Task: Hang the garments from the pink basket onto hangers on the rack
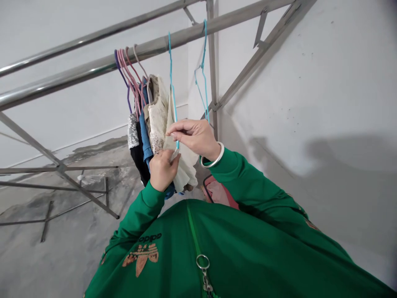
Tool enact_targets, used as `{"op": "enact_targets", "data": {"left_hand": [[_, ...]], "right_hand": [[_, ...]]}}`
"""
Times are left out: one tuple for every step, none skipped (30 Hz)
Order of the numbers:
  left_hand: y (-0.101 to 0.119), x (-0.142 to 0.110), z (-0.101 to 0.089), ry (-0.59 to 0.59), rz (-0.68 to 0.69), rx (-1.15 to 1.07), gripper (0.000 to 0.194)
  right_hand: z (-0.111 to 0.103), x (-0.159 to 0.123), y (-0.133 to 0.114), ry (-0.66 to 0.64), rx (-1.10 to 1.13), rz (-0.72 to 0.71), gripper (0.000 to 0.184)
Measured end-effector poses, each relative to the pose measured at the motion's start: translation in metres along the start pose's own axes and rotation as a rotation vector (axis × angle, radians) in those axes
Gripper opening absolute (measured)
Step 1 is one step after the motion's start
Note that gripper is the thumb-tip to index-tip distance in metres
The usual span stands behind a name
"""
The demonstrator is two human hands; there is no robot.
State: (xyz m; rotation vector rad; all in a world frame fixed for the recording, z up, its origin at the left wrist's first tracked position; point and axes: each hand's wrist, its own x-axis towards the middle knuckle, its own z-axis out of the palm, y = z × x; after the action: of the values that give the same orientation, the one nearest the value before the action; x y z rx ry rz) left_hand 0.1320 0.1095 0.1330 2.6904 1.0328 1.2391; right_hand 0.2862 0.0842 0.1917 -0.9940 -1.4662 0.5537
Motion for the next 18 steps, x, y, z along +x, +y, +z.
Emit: {"op": "enact_targets", "data": {"left_hand": [[0.001, 0.0, 0.001, 0.029, 0.038, 0.026, 0.012], [0.003, 0.0, 0.001, 0.062, 0.083, 0.039, 0.014], [0.005, 0.0, 0.001, 0.096, 0.131, 0.04, 0.014], [0.009, -0.001, 0.001, 0.125, 0.179, 0.036, 0.014], [0.014, -0.001, 0.001, 0.144, 0.225, 0.033, 0.014], [0.018, -0.001, 0.001, 0.144, 0.267, 0.036, 0.013], [0.023, -0.002, 0.002, 0.126, 0.306, 0.047, 0.012], [0.026, -0.003, 0.003, 0.088, 0.34, 0.067, 0.011], [0.029, -0.005, 0.004, 0.033, 0.36, 0.095, 0.011], [0.03, -0.006, 0.006, -0.036, 0.36, 0.127, 0.011], [0.029, -0.008, 0.008, -0.119, 0.337, 0.161, 0.011], [0.028, -0.01, 0.011, -0.21, 0.294, 0.194, 0.012], [0.025, -0.012, 0.015, -0.304, 0.236, 0.225, 0.013], [0.022, -0.014, 0.02, -0.396, 0.171, 0.248, 0.014], [0.018, -0.017, 0.025, -0.493, 0.104, 0.251, 0.016], [0.014, -0.02, 0.032, -0.587, 0.045, 0.235, 0.017], [0.011, -0.024, 0.038, -0.668, -0.003, 0.205, 0.017], [0.008, -0.028, 0.045, -0.735, -0.035, 0.164, 0.017]], "right_hand": [[0.001, 0.0, 0.002, 0.001, -0.006, -0.009, 0.016], [0.002, 0.0, 0.004, 0.002, -0.014, -0.018, 0.016], [0.003, -0.001, 0.006, 0.002, -0.024, -0.025, 0.016], [0.005, -0.001, 0.009, 0.001, -0.031, -0.034, 0.016], [0.007, -0.001, 0.011, 0.002, -0.032, -0.044, 0.016], [0.009, -0.001, 0.012, 0.005, -0.029, -0.055, 0.015], [0.01, -0.001, 0.013, 0.012, -0.02, -0.062, 0.015], [0.011, -0.001, 0.012, 0.019, -0.005, -0.066, 0.015], [0.01, -0.001, 0.01, 0.031, 0.015, -0.066, 0.016], [0.008, -0.002, 0.007, 0.045, 0.038, -0.066, 0.017], [0.005, -0.003, 0.003, 0.061, 0.062, -0.067, 0.02], [0.001, -0.004, -0.002, 0.079, 0.089, -0.077, 0.023], [-0.004, -0.005, -0.008, 0.103, 0.118, -0.096, 0.026], [-0.01, -0.006, -0.014, 0.133, 0.149, -0.12, 0.029], [-0.015, -0.007, -0.019, 0.169, 0.185, -0.149, 0.031], [-0.021, -0.009, -0.023, 0.209, 0.221, -0.184, 0.033], [-0.026, -0.012, -0.025, 0.254, 0.25, -0.217, 0.035], [-0.031, -0.016, -0.025, 0.304, 0.26, -0.237, 0.037]]}}
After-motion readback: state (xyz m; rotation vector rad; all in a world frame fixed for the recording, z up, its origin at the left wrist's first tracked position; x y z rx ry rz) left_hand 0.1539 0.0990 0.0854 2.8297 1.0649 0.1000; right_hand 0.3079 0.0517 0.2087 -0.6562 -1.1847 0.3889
